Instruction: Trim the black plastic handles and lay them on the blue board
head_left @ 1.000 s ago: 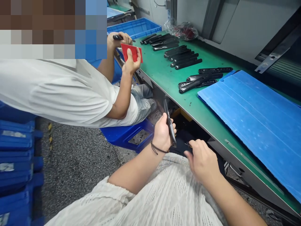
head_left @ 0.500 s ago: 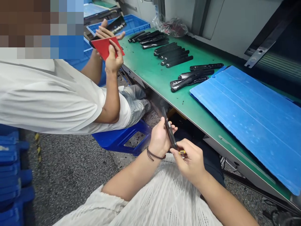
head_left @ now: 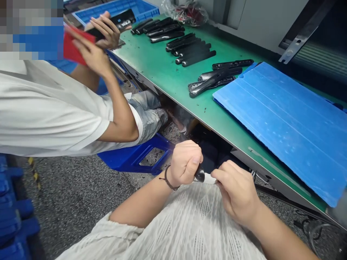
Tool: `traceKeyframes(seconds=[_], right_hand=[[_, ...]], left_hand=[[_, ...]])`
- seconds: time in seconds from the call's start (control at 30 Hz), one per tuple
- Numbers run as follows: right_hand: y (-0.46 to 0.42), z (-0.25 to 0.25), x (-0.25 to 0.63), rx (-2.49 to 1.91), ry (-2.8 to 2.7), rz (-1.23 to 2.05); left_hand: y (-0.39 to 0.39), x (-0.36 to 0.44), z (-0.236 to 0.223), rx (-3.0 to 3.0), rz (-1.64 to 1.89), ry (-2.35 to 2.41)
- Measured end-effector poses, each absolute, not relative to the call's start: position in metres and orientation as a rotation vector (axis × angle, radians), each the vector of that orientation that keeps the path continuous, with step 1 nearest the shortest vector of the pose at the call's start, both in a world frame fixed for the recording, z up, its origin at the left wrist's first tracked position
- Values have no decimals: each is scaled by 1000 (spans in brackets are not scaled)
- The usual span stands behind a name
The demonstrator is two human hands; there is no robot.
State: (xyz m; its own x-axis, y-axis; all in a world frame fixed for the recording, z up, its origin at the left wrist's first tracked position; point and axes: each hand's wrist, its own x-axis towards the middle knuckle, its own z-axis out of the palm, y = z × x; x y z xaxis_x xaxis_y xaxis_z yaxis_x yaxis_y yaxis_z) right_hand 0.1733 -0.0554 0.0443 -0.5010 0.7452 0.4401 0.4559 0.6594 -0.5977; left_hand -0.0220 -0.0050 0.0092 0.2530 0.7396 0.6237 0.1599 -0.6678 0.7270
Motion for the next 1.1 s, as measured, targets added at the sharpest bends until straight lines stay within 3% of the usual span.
traceKeyframes(seconds=[0.57,0.93,1.03,1.1], right_hand=[[-35,53,171,-972,-2344,-104],[-28,36,170,-1020,-2186,-362],[-24,34,168,-1041,-2090,-324],[-22,34,170,-1037,-2022,-130]], left_hand=[[-10,-7,10,1933,1452,860],[-24,7,15,1502,1199,1213],[-27,7,20,1412,1124,1065],[-27,6,20,1292,1039,927]])
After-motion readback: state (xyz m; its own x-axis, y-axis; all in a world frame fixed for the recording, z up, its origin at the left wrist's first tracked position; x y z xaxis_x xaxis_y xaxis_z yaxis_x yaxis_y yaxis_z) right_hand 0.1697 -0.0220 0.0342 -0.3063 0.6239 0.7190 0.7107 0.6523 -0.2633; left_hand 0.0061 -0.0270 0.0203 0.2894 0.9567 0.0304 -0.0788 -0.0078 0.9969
